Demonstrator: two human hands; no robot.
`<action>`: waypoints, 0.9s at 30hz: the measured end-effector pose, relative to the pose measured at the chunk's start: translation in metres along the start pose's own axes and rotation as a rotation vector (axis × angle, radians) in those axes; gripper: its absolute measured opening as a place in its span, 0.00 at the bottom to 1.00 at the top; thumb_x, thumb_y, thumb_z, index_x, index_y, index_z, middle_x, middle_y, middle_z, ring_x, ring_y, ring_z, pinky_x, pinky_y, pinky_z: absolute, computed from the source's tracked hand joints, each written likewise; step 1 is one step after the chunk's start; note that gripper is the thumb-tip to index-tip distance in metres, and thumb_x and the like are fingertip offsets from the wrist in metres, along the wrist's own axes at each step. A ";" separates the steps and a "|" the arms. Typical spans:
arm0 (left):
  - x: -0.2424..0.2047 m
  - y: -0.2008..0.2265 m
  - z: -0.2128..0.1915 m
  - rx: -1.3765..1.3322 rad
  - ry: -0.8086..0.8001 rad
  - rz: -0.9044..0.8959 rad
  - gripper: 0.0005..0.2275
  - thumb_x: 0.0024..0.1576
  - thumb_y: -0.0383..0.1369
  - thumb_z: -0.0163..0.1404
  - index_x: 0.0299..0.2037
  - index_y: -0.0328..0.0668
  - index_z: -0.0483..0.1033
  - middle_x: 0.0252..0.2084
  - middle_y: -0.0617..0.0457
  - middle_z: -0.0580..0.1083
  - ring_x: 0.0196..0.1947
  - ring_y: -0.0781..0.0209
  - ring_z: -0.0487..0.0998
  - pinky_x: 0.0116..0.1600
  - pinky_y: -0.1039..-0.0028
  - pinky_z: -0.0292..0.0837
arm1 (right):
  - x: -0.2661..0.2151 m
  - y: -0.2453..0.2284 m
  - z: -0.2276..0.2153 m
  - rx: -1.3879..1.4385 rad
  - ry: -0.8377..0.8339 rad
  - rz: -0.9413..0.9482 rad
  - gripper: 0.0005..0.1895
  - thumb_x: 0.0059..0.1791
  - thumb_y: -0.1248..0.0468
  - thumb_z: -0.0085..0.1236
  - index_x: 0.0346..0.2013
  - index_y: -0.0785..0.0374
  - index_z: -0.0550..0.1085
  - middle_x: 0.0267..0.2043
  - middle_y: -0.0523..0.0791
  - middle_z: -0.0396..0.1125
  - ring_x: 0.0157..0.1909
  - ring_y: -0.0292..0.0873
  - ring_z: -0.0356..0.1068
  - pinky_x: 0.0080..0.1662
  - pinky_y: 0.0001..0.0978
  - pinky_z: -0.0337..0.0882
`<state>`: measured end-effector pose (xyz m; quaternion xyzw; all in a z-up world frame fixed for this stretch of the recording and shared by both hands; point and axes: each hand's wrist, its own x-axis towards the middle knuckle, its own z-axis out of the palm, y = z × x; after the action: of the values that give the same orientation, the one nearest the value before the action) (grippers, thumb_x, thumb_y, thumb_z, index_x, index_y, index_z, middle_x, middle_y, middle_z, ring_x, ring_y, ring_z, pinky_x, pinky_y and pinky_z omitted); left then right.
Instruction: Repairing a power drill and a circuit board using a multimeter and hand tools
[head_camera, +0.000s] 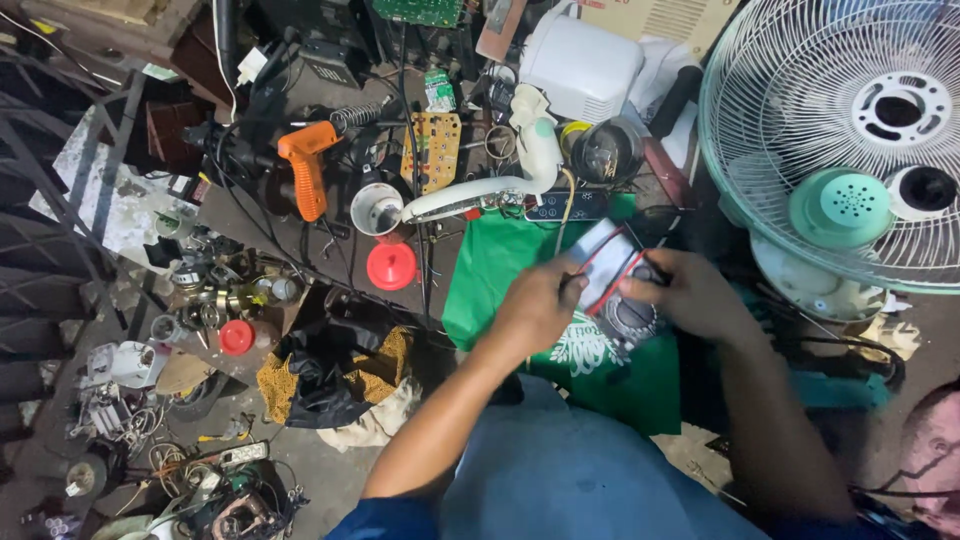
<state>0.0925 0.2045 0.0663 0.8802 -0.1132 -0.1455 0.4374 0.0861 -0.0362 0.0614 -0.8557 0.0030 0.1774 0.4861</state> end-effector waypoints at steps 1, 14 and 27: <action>-0.002 0.000 0.005 -0.001 -0.001 -0.003 0.07 0.59 0.41 0.52 0.42 0.58 0.81 0.37 0.55 0.81 0.43 0.51 0.84 0.43 0.60 0.80 | 0.001 0.003 0.006 0.001 -0.002 0.002 0.17 0.45 0.54 0.71 0.26 0.63 0.77 0.23 0.44 0.72 0.30 0.40 0.69 0.33 0.32 0.65; -0.002 -0.048 0.075 -0.347 0.340 0.057 0.06 0.61 0.32 0.54 0.45 0.47 0.82 0.32 0.46 0.80 0.38 0.46 0.82 0.43 0.60 0.78 | 0.010 0.045 0.050 0.897 0.467 0.115 0.17 0.50 0.58 0.68 0.46 0.67 0.75 0.32 0.47 0.68 0.29 0.41 0.73 0.29 0.27 0.71; 0.010 -0.074 0.063 -1.023 -0.246 -0.011 0.28 0.46 0.28 0.68 0.56 0.33 0.70 0.44 0.45 0.70 0.47 0.54 0.74 0.53 0.62 0.78 | 0.006 0.076 0.042 1.006 0.345 0.017 0.09 0.47 0.66 0.61 0.41 0.65 0.76 0.31 0.46 0.68 0.32 0.43 0.74 0.35 0.32 0.75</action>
<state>0.0844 0.1982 -0.0307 0.5313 -0.0735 -0.2868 0.7938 0.0657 -0.0406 -0.0232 -0.5334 0.1745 0.0145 0.8275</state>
